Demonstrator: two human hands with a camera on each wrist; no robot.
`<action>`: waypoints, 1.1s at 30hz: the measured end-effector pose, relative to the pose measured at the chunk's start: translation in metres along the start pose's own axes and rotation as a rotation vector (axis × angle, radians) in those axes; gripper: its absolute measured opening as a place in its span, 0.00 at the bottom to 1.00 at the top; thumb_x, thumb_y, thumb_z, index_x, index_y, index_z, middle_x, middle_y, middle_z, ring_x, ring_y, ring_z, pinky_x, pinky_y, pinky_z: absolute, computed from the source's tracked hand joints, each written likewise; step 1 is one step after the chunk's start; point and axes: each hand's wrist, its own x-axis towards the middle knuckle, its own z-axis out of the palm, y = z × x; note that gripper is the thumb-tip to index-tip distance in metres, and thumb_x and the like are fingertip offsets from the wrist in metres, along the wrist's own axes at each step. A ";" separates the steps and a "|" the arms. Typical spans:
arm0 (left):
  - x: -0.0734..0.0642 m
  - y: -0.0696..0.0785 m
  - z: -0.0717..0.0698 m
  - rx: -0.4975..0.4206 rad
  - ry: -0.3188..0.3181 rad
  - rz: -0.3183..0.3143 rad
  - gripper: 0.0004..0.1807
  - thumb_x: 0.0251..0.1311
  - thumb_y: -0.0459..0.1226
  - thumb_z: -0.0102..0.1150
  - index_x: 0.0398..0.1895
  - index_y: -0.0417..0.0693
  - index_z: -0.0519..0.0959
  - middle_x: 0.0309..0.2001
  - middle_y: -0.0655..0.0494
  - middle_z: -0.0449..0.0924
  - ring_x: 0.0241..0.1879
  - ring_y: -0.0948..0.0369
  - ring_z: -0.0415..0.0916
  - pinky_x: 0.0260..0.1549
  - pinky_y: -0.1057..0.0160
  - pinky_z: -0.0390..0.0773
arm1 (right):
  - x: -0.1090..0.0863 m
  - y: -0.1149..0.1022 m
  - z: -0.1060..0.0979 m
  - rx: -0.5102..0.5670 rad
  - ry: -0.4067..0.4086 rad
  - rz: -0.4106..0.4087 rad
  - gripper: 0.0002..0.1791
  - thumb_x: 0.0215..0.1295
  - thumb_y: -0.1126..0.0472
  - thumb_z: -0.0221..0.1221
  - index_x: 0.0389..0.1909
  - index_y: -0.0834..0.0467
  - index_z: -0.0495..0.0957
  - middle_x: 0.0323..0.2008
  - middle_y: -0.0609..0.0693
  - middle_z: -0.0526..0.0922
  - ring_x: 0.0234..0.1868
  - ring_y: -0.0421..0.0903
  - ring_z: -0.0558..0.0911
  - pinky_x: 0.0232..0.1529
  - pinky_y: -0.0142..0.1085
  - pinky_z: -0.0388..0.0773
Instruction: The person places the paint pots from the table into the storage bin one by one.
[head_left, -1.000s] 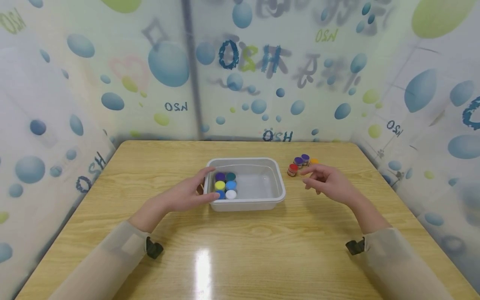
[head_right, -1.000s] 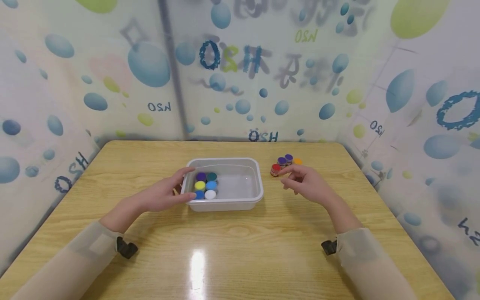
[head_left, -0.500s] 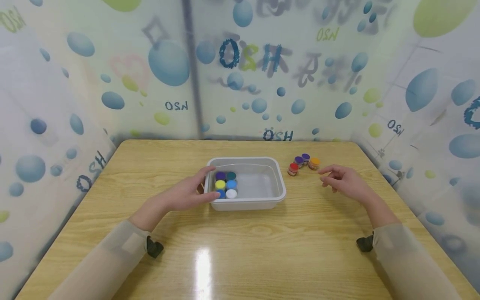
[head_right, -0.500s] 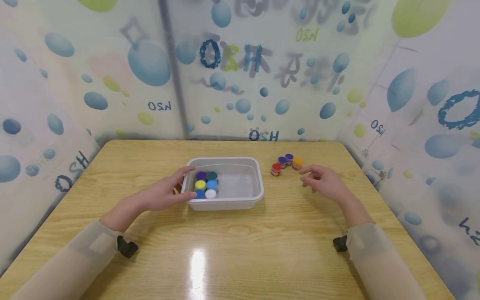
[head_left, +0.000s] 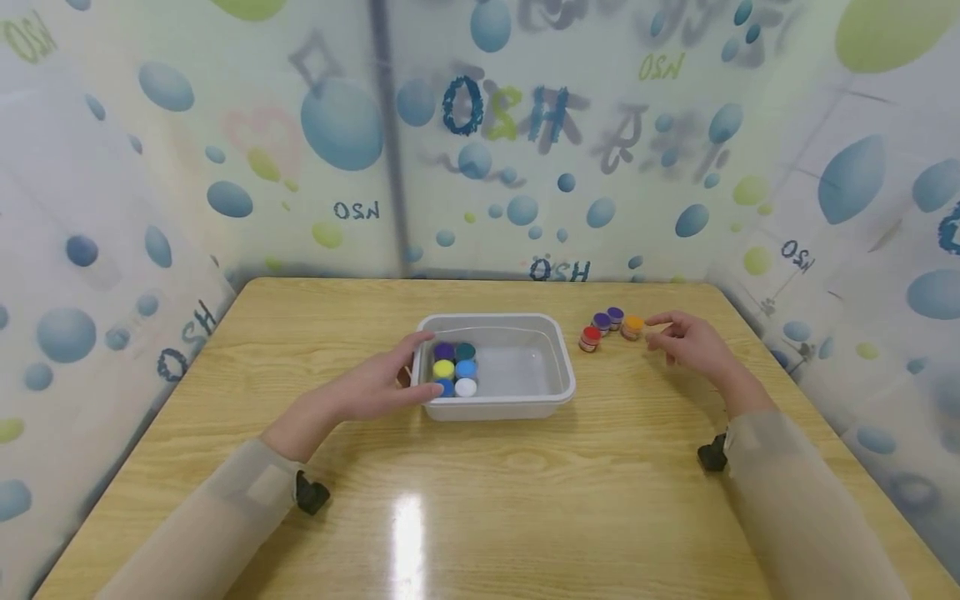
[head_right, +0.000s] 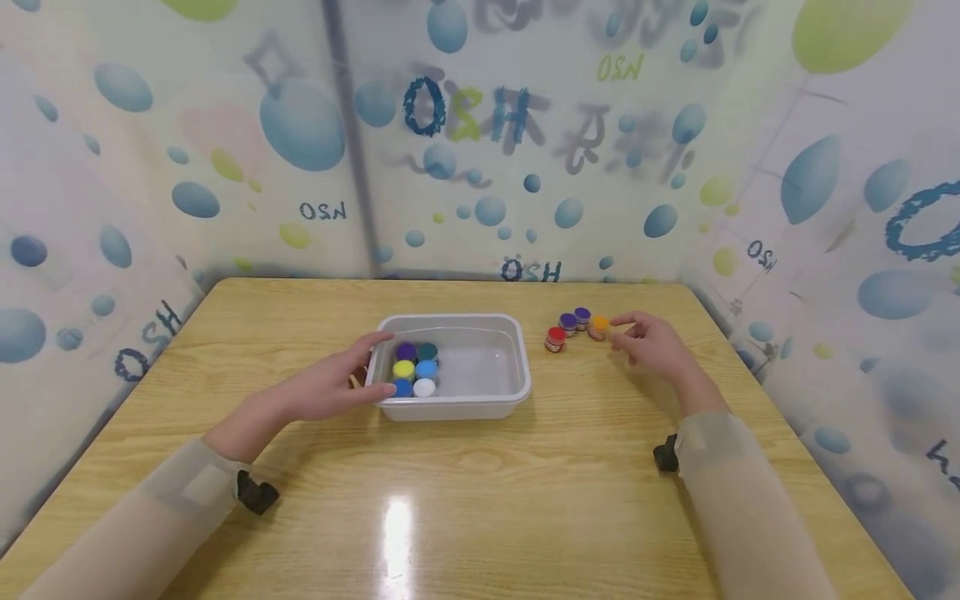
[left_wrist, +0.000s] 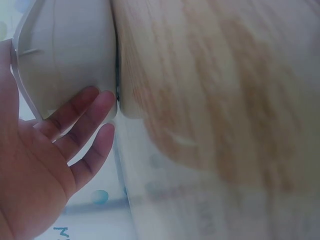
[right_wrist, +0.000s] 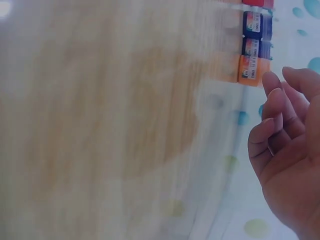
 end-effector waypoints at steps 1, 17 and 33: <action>0.000 0.000 0.000 0.001 0.000 0.002 0.54 0.73 0.66 0.62 0.91 0.59 0.46 0.61 0.48 0.80 0.54 0.54 0.78 0.54 0.55 0.81 | 0.003 0.000 0.000 -0.006 -0.001 0.006 0.28 0.85 0.50 0.59 0.76 0.61 0.73 0.49 0.63 0.89 0.31 0.51 0.82 0.37 0.41 0.79; -0.001 0.001 0.000 0.000 -0.003 -0.003 0.54 0.73 0.65 0.62 0.91 0.58 0.46 0.63 0.47 0.79 0.56 0.54 0.78 0.55 0.54 0.82 | 0.029 0.001 0.009 -0.022 -0.024 0.089 0.40 0.80 0.41 0.64 0.79 0.64 0.67 0.50 0.60 0.84 0.33 0.47 0.81 0.43 0.38 0.77; -0.001 0.000 -0.001 -0.013 -0.009 0.012 0.54 0.74 0.65 0.62 0.91 0.57 0.46 0.64 0.46 0.79 0.56 0.54 0.78 0.55 0.54 0.82 | 0.016 -0.003 0.008 -0.072 0.000 0.048 0.38 0.78 0.39 0.66 0.74 0.62 0.74 0.43 0.58 0.87 0.32 0.50 0.81 0.35 0.38 0.76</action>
